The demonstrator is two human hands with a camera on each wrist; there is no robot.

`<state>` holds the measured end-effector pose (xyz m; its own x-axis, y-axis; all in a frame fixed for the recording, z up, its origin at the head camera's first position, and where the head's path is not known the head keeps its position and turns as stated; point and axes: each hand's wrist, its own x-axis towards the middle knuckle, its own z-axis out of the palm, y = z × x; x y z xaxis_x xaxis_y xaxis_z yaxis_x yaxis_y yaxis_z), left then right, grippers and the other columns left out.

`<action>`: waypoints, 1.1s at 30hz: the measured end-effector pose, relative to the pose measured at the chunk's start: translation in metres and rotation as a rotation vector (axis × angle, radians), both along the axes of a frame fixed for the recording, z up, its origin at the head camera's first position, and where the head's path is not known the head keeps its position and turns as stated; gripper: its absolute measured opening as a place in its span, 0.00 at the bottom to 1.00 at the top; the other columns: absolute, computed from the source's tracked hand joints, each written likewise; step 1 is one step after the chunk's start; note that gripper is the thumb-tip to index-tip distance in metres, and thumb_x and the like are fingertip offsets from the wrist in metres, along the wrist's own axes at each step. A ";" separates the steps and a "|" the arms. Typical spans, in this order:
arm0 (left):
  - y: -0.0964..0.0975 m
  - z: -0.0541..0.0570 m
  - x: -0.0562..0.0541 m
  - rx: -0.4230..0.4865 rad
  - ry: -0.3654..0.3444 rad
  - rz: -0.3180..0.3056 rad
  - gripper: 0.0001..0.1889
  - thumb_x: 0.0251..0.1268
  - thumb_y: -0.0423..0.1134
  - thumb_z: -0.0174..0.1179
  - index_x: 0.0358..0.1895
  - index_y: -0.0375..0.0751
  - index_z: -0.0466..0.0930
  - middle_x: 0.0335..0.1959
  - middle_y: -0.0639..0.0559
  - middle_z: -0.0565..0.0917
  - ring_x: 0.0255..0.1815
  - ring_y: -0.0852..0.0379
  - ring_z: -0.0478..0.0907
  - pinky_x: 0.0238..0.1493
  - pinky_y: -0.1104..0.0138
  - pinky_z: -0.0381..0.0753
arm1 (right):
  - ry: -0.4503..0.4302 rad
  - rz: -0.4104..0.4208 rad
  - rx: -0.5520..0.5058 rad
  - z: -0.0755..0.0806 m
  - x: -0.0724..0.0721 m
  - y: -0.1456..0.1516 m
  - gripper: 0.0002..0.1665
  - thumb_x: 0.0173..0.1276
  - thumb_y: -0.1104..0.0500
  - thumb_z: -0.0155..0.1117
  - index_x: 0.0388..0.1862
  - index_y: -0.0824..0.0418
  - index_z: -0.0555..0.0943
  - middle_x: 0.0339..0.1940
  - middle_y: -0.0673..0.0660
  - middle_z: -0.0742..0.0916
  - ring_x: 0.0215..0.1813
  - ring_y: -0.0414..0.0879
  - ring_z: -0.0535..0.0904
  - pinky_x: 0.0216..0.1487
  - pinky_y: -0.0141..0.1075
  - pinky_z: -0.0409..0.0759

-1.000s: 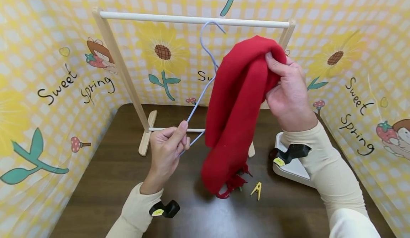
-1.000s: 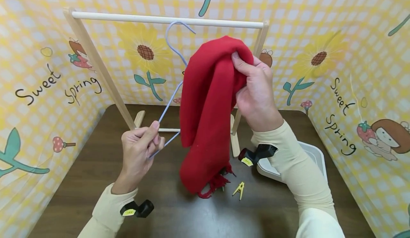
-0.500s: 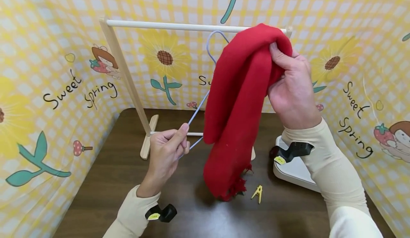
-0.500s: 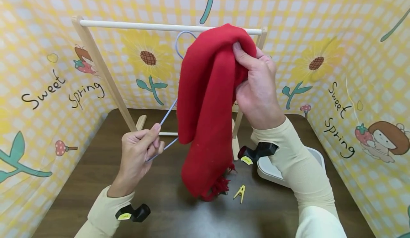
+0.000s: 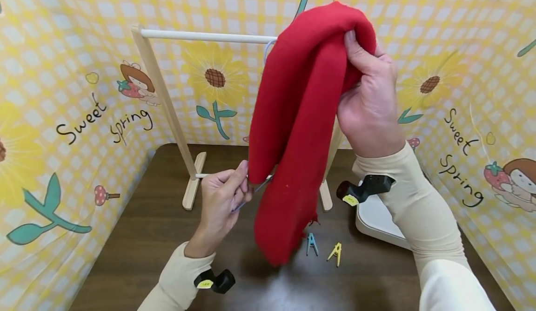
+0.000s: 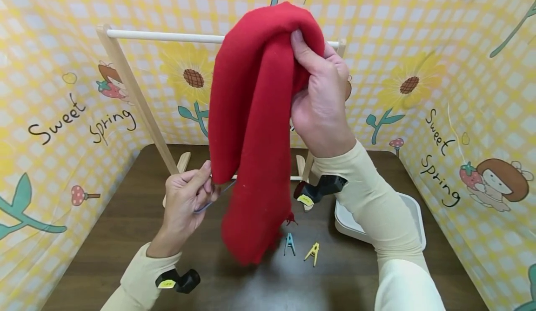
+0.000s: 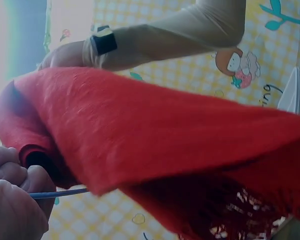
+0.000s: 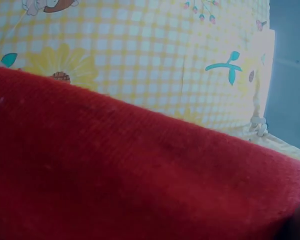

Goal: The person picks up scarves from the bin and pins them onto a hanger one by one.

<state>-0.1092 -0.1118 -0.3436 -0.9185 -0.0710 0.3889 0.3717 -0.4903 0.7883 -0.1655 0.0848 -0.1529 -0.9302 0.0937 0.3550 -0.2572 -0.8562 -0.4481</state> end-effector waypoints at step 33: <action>0.024 -0.002 0.002 0.093 0.049 -0.122 0.26 0.76 0.29 0.54 0.12 0.36 0.72 0.02 0.52 0.54 0.07 0.57 0.46 0.13 0.66 0.45 | -0.543 0.067 0.049 -0.088 -0.063 0.002 0.08 0.74 0.68 0.60 0.46 0.57 0.75 0.39 0.51 0.83 0.39 0.41 0.83 0.40 0.30 0.84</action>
